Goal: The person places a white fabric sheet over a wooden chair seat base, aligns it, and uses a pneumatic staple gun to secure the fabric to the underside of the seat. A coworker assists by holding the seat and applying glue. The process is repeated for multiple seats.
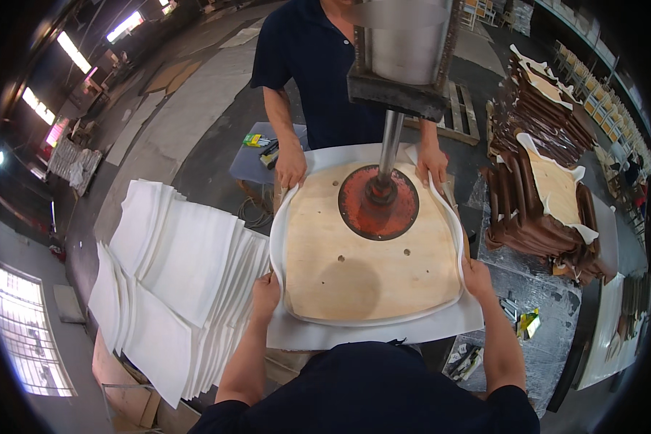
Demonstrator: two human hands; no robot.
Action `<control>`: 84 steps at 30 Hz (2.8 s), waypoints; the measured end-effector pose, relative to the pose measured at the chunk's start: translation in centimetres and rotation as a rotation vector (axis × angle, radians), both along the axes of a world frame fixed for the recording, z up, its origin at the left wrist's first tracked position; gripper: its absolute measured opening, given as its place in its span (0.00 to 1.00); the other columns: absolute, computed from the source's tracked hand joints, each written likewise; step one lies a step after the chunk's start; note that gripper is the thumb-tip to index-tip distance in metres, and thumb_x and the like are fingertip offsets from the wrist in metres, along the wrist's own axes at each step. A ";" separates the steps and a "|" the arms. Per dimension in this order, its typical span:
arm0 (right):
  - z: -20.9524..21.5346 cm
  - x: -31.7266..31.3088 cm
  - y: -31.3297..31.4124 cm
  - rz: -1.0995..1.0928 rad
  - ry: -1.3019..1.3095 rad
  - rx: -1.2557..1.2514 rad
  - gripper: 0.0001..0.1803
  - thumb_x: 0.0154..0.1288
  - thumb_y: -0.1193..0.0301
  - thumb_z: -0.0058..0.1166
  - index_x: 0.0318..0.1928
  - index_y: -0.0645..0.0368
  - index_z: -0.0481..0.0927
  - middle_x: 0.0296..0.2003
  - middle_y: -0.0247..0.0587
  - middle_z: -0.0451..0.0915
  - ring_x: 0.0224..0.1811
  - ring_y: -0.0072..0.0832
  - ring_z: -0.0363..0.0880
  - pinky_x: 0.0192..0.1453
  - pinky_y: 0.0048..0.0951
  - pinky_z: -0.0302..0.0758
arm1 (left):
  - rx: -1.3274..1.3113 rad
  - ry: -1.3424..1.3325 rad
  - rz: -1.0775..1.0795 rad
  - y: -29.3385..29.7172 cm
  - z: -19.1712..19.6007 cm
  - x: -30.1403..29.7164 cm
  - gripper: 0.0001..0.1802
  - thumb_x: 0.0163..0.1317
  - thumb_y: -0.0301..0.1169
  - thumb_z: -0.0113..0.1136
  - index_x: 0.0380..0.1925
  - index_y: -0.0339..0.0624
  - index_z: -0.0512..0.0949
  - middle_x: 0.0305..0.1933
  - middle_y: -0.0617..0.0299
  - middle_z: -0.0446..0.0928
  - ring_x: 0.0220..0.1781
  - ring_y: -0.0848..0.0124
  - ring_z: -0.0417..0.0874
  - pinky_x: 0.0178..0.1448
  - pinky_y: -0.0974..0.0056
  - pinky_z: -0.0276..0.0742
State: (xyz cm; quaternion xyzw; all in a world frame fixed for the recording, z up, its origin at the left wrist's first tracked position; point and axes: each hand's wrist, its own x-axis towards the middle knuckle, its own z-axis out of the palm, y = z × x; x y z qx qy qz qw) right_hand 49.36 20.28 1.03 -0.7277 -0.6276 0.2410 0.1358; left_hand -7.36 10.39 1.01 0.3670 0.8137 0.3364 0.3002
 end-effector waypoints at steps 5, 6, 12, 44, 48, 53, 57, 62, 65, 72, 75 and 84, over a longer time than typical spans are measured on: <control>-1.1 -0.4 -0.8 0.045 0.038 0.222 0.26 0.86 0.51 0.53 0.42 0.61 0.90 0.38 0.64 0.88 0.45 0.66 0.87 0.49 0.60 0.81 | 0.151 0.508 -0.077 -1.3 -0.2 1.4 0.23 0.85 0.38 0.51 0.39 0.32 0.87 0.39 0.35 0.88 0.44 0.34 0.88 0.50 0.37 0.81; -1.4 0.6 -0.8 0.050 0.019 0.256 0.26 0.86 0.51 0.53 0.40 0.60 0.89 0.37 0.64 0.88 0.44 0.66 0.87 0.48 0.61 0.81 | 0.240 0.521 -0.126 -0.5 -0.8 2.1 0.23 0.85 0.37 0.50 0.37 0.31 0.86 0.39 0.35 0.88 0.44 0.31 0.87 0.50 0.35 0.80; 0.0 -1.3 -0.4 0.055 0.053 0.182 0.27 0.85 0.51 0.55 0.36 0.60 0.89 0.35 0.61 0.87 0.41 0.64 0.88 0.46 0.61 0.82 | 0.018 0.144 0.102 -0.5 0.5 1.2 0.28 0.82 0.46 0.59 0.42 0.26 0.90 0.37 0.39 0.90 0.39 0.51 0.91 0.47 0.49 0.83; -0.9 -0.5 -0.9 0.057 0.113 0.217 0.25 0.81 0.53 0.61 0.35 0.64 0.86 0.30 0.62 0.84 0.36 0.62 0.88 0.40 0.56 0.80 | 0.183 -0.103 0.056 -1.4 -1.6 1.7 0.30 0.84 0.42 0.64 0.23 0.32 0.78 0.21 0.68 0.69 0.26 0.77 0.65 0.30 0.57 0.64; -0.7 -1.4 -1.3 0.037 0.053 0.250 0.26 0.79 0.52 0.64 0.31 0.63 0.84 0.28 0.62 0.83 0.33 0.62 0.86 0.39 0.56 0.79 | 0.140 -0.044 0.033 -1.3 -1.5 1.8 0.30 0.84 0.41 0.64 0.21 0.34 0.76 0.19 0.66 0.69 0.24 0.76 0.63 0.29 0.57 0.60; -0.6 -2.9 -1.3 0.052 -0.084 0.252 0.29 0.76 0.50 0.68 0.29 0.63 0.81 0.27 0.61 0.83 0.34 0.64 0.86 0.40 0.58 0.79 | 0.060 0.231 -0.021 -1.9 -2.3 1.4 0.28 0.81 0.47 0.63 0.28 0.32 0.83 0.23 0.39 0.76 0.22 0.52 0.77 0.34 0.46 0.73; 0.0 -2.8 -1.5 0.053 -0.151 0.214 0.28 0.74 0.48 0.69 0.29 0.62 0.80 0.27 0.60 0.84 0.34 0.64 0.86 0.41 0.59 0.80 | 0.029 0.311 -0.080 -1.6 -1.7 2.2 0.27 0.80 0.47 0.66 0.27 0.34 0.83 0.25 0.38 0.79 0.27 0.40 0.81 0.34 0.45 0.74; 3.3 -3.0 0.0 0.140 -0.184 0.122 0.19 0.72 0.55 0.72 0.39 0.58 0.84 0.35 0.56 0.87 0.40 0.61 0.88 0.44 0.58 0.82 | -0.014 0.350 -0.126 -2.0 -1.2 1.7 0.26 0.80 0.47 0.66 0.29 0.36 0.84 0.27 0.37 0.80 0.32 0.34 0.83 0.37 0.42 0.77; 6.2 -7.0 3.4 0.302 -0.003 0.376 0.13 0.72 0.67 0.71 0.52 0.57 0.85 0.43 0.51 0.88 0.47 0.58 0.88 0.50 0.53 0.84 | -0.088 0.481 -0.251 -1.9 -0.4 0.7 0.24 0.80 0.46 0.65 0.32 0.36 0.85 0.28 0.38 0.83 0.34 0.35 0.86 0.40 0.42 0.80; -1.1 -16.3 5.8 0.487 0.147 0.415 0.28 0.74 0.69 0.68 0.71 0.59 0.79 0.70 0.59 0.76 0.71 0.60 0.77 0.74 0.53 0.76 | 0.104 -0.075 -0.397 9.6 4.8 4.1 0.19 0.81 0.45 0.64 0.45 0.38 0.88 0.41 0.42 0.90 0.43 0.46 0.92 0.46 0.45 0.82; -2.9 -15.7 2.7 0.561 0.075 0.474 0.35 0.73 0.61 0.67 0.76 0.59 0.75 0.76 0.61 0.70 0.81 0.62 0.67 0.84 0.61 0.64 | -0.039 0.109 -0.694 8.9 0.9 7.1 0.18 0.77 0.45 0.67 0.43 0.39 0.86 0.46 0.43 0.89 0.50 0.44 0.90 0.56 0.46 0.83; -4.0 -13.3 -1.9 0.538 -0.068 0.305 0.41 0.72 0.52 0.64 0.79 0.57 0.74 0.81 0.62 0.64 0.88 0.61 0.56 0.88 0.67 0.52 | 0.369 0.488 -1.077 1.1 -0.9 9.1 0.13 0.73 0.41 0.67 0.30 0.49 0.81 0.33 0.55 0.81 0.37 0.53 0.87 0.43 0.45 0.83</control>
